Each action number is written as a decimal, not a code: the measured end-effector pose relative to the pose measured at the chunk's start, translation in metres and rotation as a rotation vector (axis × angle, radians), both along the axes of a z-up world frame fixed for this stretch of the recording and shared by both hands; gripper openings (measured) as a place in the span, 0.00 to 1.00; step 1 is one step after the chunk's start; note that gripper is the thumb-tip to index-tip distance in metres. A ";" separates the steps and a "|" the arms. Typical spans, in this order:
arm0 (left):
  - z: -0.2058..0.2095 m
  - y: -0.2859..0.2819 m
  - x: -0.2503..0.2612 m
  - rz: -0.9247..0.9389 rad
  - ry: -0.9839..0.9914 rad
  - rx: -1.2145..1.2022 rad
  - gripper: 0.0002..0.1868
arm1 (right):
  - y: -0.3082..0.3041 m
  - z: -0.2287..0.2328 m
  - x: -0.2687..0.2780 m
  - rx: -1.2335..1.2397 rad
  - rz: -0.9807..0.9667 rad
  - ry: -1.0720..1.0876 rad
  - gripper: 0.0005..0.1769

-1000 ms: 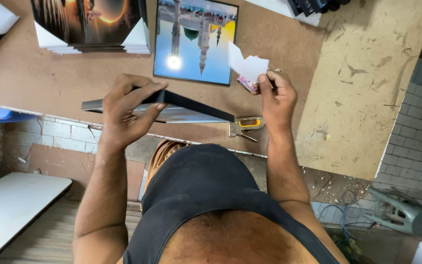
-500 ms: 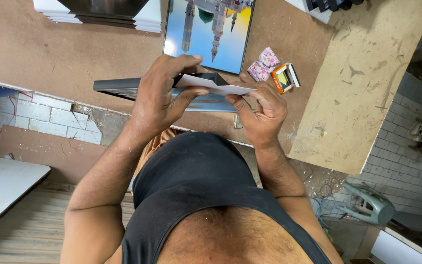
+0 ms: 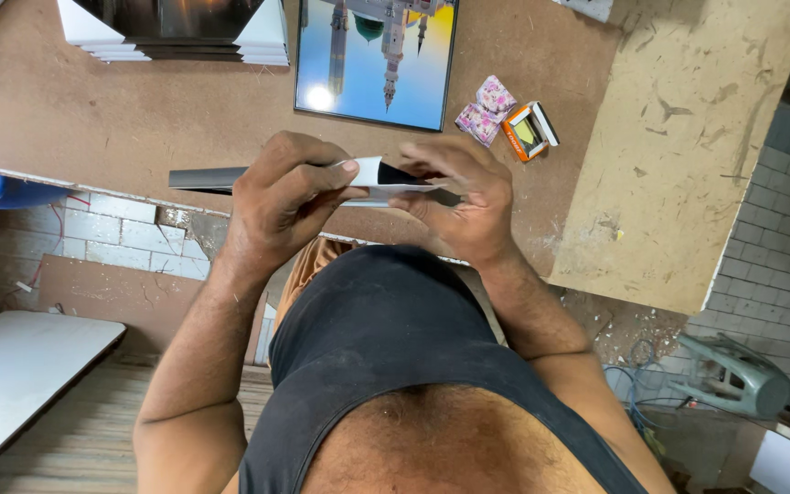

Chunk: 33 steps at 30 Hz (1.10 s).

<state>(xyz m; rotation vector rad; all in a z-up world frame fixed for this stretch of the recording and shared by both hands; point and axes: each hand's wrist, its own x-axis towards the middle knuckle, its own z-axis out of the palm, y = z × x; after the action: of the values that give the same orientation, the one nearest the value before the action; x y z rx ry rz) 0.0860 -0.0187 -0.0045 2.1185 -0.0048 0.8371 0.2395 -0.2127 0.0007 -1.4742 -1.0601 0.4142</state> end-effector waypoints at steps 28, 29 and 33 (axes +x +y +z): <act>-0.143 -0.154 -0.003 0.404 0.580 -0.044 0.14 | -0.143 -0.177 0.055 -0.763 -0.032 -0.598 0.35; -0.168 -0.165 0.005 0.431 0.556 -0.027 0.13 | -0.147 -0.184 0.055 -0.762 -0.024 -0.595 0.35; -0.239 -0.187 0.022 0.491 0.532 0.157 0.14 | -0.156 -0.199 0.065 -0.888 0.085 -0.565 0.28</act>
<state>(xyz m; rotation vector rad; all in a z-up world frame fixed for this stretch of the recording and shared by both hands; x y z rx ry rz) 0.1077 -0.2054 -0.2431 2.4742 0.7755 0.5234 0.3050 -0.3690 -0.1984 -2.4344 -1.4801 0.5875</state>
